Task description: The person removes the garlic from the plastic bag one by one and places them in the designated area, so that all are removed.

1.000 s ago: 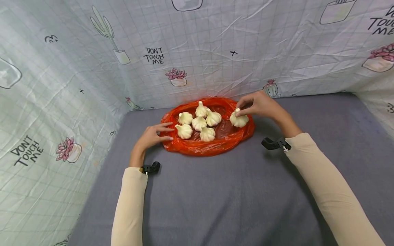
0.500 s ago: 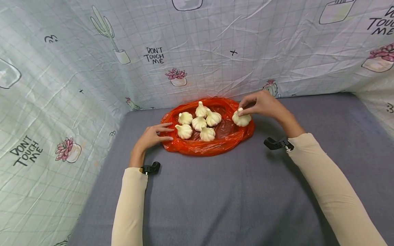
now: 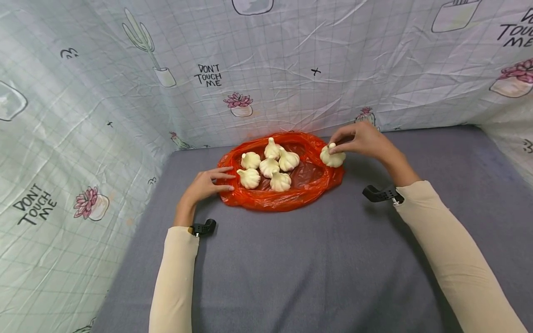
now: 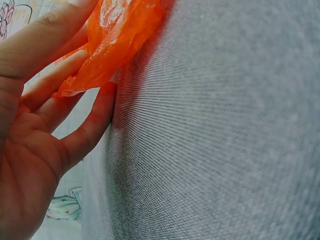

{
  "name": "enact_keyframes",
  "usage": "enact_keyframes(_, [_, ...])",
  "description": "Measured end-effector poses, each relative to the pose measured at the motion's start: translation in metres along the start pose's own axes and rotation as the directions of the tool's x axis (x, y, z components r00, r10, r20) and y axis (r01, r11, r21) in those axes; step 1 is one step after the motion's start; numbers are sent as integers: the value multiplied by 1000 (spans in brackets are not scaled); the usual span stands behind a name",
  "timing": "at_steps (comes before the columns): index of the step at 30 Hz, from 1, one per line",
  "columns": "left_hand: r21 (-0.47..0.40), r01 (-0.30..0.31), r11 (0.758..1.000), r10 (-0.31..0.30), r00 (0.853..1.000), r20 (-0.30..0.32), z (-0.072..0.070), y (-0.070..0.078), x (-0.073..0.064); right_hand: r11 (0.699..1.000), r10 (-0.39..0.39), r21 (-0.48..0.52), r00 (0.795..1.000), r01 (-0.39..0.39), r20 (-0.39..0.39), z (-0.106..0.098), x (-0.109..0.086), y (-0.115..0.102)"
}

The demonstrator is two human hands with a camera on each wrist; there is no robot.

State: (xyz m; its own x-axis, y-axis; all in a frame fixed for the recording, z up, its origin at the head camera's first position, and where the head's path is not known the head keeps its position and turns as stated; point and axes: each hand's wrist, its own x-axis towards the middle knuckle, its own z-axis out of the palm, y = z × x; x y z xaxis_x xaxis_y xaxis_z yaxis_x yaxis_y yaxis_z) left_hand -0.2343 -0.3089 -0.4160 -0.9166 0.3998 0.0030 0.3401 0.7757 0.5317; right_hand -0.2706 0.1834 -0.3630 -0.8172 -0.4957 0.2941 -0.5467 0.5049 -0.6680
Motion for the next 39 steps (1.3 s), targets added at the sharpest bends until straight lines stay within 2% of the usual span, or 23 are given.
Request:
enact_keyframes(18, [0,14,1000,-14,1000,4,0,0,1,999,36,-35,998,-37,-47,-10,-9,12])
enact_keyframes(33, [-6,16,1000,-16,1000,6,-2,3,0,992,120,-29,987,-123,-109,-19,-16,25])
enact_keyframes(39, [-6,12,1000,-12,1000,9,-2,3,0,980,194,-5,970,-197,-148,-24,-20,33])
